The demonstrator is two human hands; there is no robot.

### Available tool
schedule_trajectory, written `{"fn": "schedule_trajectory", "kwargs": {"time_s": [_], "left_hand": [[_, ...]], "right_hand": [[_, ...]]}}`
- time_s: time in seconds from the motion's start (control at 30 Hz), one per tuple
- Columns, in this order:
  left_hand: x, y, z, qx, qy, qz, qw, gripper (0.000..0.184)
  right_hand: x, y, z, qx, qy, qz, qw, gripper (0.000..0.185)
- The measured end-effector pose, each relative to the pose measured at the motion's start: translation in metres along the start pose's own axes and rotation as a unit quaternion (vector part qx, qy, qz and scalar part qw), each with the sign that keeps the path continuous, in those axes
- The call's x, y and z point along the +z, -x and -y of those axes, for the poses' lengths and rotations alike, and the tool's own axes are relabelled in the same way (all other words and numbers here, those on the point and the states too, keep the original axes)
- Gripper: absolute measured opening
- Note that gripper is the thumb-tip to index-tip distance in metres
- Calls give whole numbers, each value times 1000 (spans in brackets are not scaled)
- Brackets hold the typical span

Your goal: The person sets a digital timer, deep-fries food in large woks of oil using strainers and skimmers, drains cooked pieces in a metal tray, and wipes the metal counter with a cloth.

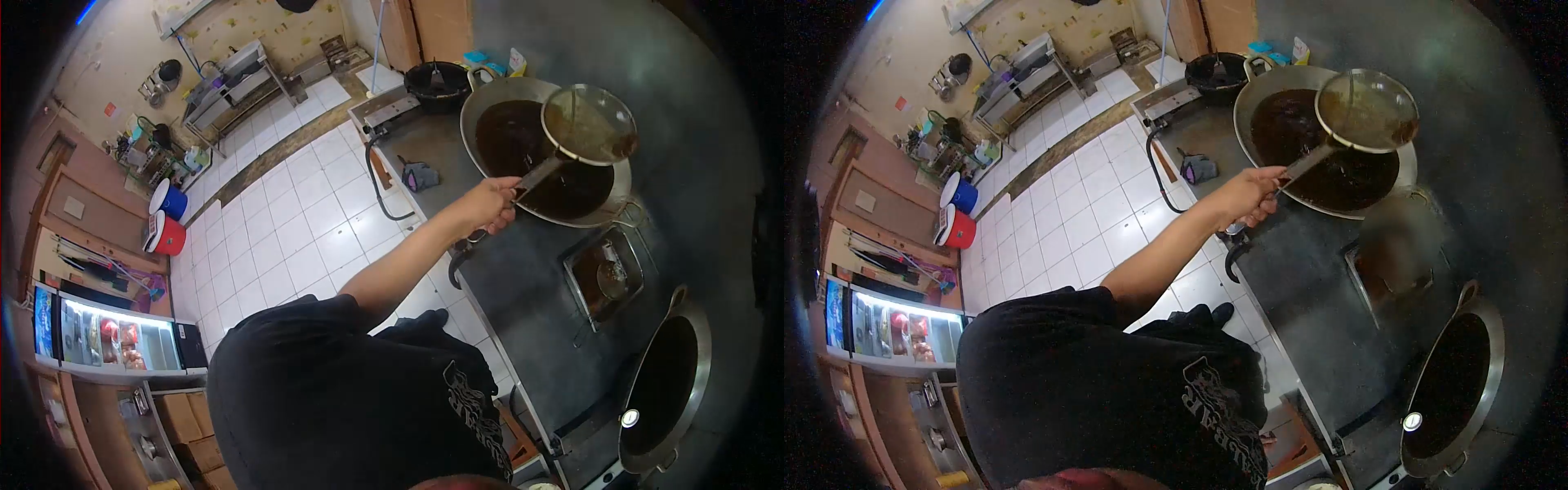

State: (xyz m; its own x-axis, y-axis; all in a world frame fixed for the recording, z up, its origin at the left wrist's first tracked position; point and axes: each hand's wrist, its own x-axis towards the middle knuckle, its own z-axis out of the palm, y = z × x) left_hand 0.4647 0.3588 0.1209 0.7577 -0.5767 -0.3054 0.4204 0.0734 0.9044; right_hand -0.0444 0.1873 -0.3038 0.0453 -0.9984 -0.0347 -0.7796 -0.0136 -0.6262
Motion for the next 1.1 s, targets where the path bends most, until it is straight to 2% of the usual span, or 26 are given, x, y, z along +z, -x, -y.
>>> {"fn": "schedule_trajectory", "kwargs": {"time_s": [0.07, 0.13, 0.2, 0.27, 0.33, 0.47, 0.5, 0.6, 0.63, 0.67, 0.73, 0.8, 0.87, 0.93, 0.97, 1.03, 1.07, 1.1], "left_hand": [[-1, 0, 0, -2, 10, 11, 1000, 31], [-1, -4, 10, -23, -46, -33, 998, 28], [6, 3, 1, -23, -113, -121, 986, 27], [-12, -10, 9, -10, -78, -49, 996, 26], [-4, -5, 4, 20, -123, -94, 988, 26], [-3, -6, -4, 54, -97, -77, 991, 24], [-5, -8, 1, 67, -69, -71, 993, 24], [-13, -13, 23, 22, -84, -55, 995, 24], [-12, -9, 21, -6, -86, -61, 994, 18], [-17, -12, 19, -13, -92, -51, 994, 18], [-25, -17, 15, -45, -97, -61, 992, 14], [-17, -15, 13, -31, -132, -62, 989, 15], [-11, -16, 11, 50, -107, -73, 990, 15], [-8, -17, 13, 57, -118, -79, 988, 15], [-9, -16, 16, 62, -123, -75, 988, 16], [-11, -13, 27, 48, -126, -78, 988, 16], [-14, -14, 33, 41, -131, -73, 988, 16], [-21, -15, 38, 8, -126, -78, 989, 16]], "right_hand": [[-4, 0, -2, -1, -2, 9, 1000, 45], [-10, 1, -6, -3, -13, 17, 1000, 46], [-13, 4, -11, 1, -32, 30, 999, 46], [-23, 17, -15, 32, -44, 12, 998, 46], [-35, 28, -15, 59, -57, 1, 997, 46], [-51, 46, 5, 116, -78, 9, 990, 46], [-48, 47, -1, 58, -71, -27, 995, 47], [-41, 55, -2, 99, -64, -76, 990, 48], [-50, 55, 6, 118, -84, -11, 989, 49], [-36, 56, -10, 108, -88, -62, 988, 47], [-43, 63, 3, 117, -88, -37, 988, 46], [-44, 68, 7, 125, -78, -32, 989, 45], [-35, 69, 2, 134, -70, -26, 988, 44], [-25, 68, -7, 103, -117, -81, 984, 46], [-24, 61, -9, 33, -139, -95, 985, 43], [-29, 35, 21, 94, -193, -143, 966, 38], [-24, 17, 26, 6, -196, -193, 961, 36], [-28, 3, 50, -15, -238, -190, 952, 34]]}}
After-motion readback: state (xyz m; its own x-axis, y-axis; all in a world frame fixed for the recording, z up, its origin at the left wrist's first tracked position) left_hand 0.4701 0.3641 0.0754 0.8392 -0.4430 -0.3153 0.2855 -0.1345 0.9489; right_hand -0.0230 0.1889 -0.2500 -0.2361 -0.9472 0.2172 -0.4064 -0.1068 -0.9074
